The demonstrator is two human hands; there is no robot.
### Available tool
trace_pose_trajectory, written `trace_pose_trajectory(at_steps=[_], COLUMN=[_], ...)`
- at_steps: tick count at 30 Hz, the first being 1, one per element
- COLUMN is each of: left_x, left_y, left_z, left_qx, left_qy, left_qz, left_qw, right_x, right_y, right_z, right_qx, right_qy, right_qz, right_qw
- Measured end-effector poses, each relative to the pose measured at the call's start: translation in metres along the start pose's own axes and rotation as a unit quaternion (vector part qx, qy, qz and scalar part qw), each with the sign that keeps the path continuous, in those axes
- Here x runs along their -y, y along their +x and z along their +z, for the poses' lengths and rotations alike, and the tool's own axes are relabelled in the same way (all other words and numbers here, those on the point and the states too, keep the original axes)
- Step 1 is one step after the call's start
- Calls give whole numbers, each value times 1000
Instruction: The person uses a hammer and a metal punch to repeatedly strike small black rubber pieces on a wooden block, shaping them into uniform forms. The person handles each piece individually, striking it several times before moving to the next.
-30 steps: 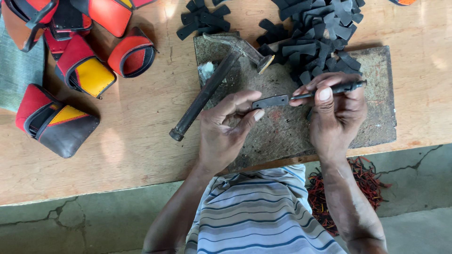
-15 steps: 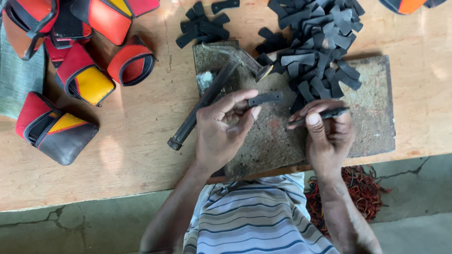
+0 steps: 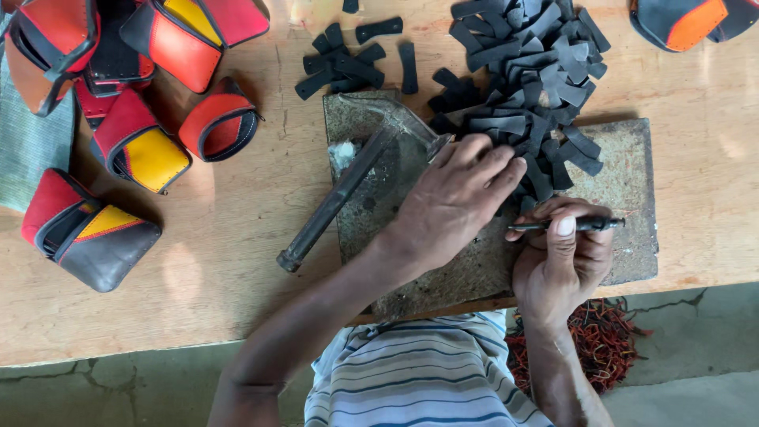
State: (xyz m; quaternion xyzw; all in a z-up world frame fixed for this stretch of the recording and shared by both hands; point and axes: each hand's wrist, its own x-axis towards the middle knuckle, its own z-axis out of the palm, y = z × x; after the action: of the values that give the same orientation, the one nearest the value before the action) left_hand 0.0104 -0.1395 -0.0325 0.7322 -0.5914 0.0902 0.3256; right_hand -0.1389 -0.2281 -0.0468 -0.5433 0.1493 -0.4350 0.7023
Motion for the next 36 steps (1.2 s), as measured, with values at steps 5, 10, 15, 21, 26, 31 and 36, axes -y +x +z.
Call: trace_pose_trajectory(at_steps=[5, 10, 15, 21, 26, 31, 36], left_x=[6, 5, 9, -3, -9, -9, -9], left_y=[-1, -15, -54, -76, -69, -70, -79], left_z=[7, 3, -13, -55, -63, -54, -52], left_qx=[40, 29, -15, 64, 24, 7, -2], left_qy=[23, 73, 82, 67, -50, -101, -104], left_qz=[-8, -3, -43, -79, -168, -188, -183], left_qw=[999, 997, 996, 993, 984, 977, 978], right_x=[2, 2, -2, 3, 8, 16, 24], right_y=[0, 5, 6, 6, 10, 18, 24], right_z=[1, 4, 4, 1, 5, 14, 20], right_qx=[4, 42, 81, 138, 169, 231, 242], right_qy=[21, -5, -48, -118, -200, -242, -239], right_qz=[36, 16, -2, 15, 85, 34, 65], right_qw=[999, 999, 996, 983, 961, 942, 938])
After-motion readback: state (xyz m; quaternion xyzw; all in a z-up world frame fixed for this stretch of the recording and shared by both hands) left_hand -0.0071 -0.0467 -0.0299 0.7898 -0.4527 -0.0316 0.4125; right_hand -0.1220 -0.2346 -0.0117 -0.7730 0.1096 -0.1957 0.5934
